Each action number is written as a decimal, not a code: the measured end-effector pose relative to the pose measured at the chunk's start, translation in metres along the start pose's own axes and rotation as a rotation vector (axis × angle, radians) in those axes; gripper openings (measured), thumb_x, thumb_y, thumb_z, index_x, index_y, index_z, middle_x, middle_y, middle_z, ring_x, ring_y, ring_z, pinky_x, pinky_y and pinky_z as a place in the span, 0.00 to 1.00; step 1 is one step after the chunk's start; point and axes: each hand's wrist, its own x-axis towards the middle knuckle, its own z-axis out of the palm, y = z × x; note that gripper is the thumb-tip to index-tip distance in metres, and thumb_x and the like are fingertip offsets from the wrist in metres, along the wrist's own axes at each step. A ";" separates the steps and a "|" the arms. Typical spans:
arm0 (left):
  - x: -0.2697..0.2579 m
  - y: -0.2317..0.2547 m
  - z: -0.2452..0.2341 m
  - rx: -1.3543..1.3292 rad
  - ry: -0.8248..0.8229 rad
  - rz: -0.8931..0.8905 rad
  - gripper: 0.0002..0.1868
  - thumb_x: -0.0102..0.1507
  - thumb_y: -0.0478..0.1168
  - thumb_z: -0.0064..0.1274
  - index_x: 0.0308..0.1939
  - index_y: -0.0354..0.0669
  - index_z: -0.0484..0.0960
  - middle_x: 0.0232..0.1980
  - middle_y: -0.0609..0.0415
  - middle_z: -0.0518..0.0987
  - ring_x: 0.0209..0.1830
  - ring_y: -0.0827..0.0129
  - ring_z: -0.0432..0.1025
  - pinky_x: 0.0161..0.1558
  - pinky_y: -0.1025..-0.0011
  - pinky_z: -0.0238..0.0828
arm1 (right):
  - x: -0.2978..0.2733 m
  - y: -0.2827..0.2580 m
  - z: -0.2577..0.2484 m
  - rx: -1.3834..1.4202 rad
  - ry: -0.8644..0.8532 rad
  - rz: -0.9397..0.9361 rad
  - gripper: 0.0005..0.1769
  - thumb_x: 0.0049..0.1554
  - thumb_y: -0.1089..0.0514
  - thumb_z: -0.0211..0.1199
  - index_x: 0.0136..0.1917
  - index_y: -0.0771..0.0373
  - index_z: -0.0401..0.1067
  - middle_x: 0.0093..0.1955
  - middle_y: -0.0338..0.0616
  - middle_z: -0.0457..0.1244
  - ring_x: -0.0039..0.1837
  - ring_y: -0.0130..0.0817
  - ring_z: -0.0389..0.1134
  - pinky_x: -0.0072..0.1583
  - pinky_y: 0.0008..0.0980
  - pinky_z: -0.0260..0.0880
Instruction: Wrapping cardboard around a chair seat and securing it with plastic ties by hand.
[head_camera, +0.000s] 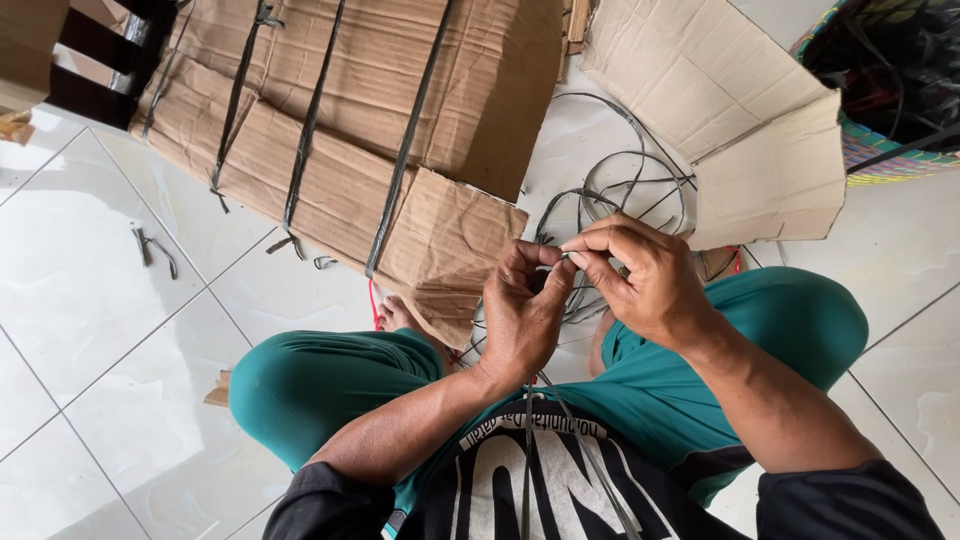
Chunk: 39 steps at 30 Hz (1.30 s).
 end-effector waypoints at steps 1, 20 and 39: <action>0.000 0.001 0.000 -0.005 0.004 0.003 0.05 0.66 0.36 0.58 0.40 0.37 0.80 0.31 0.50 0.80 0.27 0.81 0.67 0.26 0.82 0.63 | 0.000 -0.001 0.001 -0.048 0.016 -0.038 0.05 0.63 0.65 0.64 0.51 0.66 0.79 0.43 0.46 0.69 0.42 0.37 0.71 0.46 0.33 0.75; -0.001 0.006 0.002 -0.187 -0.038 -0.129 0.07 0.72 0.38 0.49 0.45 0.39 0.79 0.34 0.53 0.80 0.22 0.84 0.64 0.22 0.84 0.60 | -0.003 -0.005 0.002 0.042 0.085 0.125 0.10 0.62 0.68 0.62 0.56 0.69 0.66 0.42 0.49 0.69 0.40 0.38 0.73 0.46 0.39 0.76; 0.000 0.014 0.007 -0.375 -0.075 -0.211 0.11 0.71 0.43 0.52 0.40 0.39 0.78 0.21 0.65 0.60 0.18 0.83 0.53 0.21 0.83 0.49 | 0.000 -0.002 -0.004 0.068 0.051 0.036 0.04 0.60 0.67 0.66 0.50 0.67 0.79 0.45 0.51 0.68 0.46 0.40 0.72 0.46 0.36 0.75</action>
